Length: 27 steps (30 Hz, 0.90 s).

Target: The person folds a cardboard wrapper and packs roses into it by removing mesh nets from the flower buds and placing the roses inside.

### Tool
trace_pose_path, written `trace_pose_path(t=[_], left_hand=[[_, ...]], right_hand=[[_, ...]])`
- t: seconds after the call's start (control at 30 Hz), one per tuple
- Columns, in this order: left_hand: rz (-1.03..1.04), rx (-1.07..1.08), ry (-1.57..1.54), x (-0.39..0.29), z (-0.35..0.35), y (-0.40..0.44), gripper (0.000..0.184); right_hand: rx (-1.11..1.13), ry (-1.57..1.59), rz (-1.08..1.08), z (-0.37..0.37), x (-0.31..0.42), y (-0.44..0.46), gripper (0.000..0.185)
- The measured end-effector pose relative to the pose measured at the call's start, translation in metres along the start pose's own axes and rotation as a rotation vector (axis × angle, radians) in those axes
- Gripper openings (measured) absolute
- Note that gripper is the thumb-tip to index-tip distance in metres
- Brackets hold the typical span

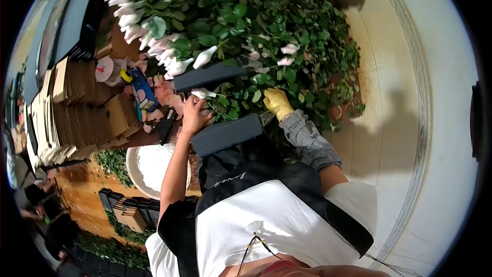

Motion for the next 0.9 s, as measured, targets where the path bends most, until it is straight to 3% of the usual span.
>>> trace_pose_path(t=[0.1,0.17,0.23,0.3,0.37,0.43,0.53,0.57,0.6,0.67,0.7,0.73,0.77,0.8,0.83,0.9], left_hand=[[0.013,-0.009,0.032,-0.002,-0.003,-0.002,0.051],[0.040,-0.044,0.039,0.003,-0.001,-0.002,0.053],[-0.053,0.072,-0.005,0.009,0.004,0.001,0.058],[-0.054,0.091,-0.010,0.006,-0.001,0.003,0.058],[-0.008,0.066,0.009,0.006,-0.012,0.000,0.062],[0.014,0.050,0.089,-0.001,-0.036,-0.011,0.061],[-0.279,0.048,-0.121,0.025,-0.065,-0.037,0.041],[-0.439,0.053,-0.228,0.038,-0.068,-0.048,0.036],[-0.477,-0.081,-0.350,0.053,-0.068,-0.060,0.027],[-0.626,-0.019,-0.483,0.058,-0.051,-0.064,0.031],[-0.759,0.033,-0.608,0.063,-0.037,-0.068,0.038],[-0.743,0.102,-0.552,0.074,-0.017,-0.070,0.044],[-0.770,0.255,-0.525,0.063,-0.009,-0.065,0.048],[-0.704,0.341,-0.458,0.048,-0.011,-0.053,0.050],[-0.632,0.423,-0.394,0.036,-0.009,-0.046,0.053],[-0.589,0.455,-0.249,0.041,0.002,-0.045,0.054]], right_hand=[[-0.095,-0.030,0.129,-0.047,-0.005,0.021,0.017],[-0.358,-0.158,0.061,-0.093,0.014,0.032,0.021],[-0.396,-0.132,0.025,-0.075,0.028,0.030,0.017],[-0.208,-0.211,0.080,-0.019,0.010,0.030,0.013],[0.043,-0.203,0.115,0.001,-0.010,0.033,0.026],[0.002,-0.272,-0.040,-0.015,-0.010,0.032,0.032],[0.209,-0.237,-0.059,-0.082,0.008,0.036,0.051],[0.467,-0.175,-0.003,-0.096,0.031,0.045,0.053],[0.537,-0.053,-0.115,-0.122,0.084,0.058,0.052],[0.472,0.404,-0.505,-0.150,0.199,0.079,0.051],[0.578,0.567,-0.484,-0.128,0.224,0.078,0.049],[0.605,0.473,-0.545,-0.088,0.233,0.071,0.044],[0.635,0.187,-0.562,-0.050,0.233,0.065,0.033],[0.847,-0.130,-0.519,0.002,0.226,0.060,0.026],[0.768,-0.194,-0.630,0.053,0.219,0.052,0.021],[0.831,-0.366,-0.668,0.061,0.225,0.053,0.026]])
Point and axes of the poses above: each hand's wrist, its own y-axis towards the middle knuckle, its own z-axis out of the palm, x = y × z, the point moved 10 cm from there along y, towards the middle knuckle, and after that the axes turned 13 degrees about -y, right-handed, at the moved point
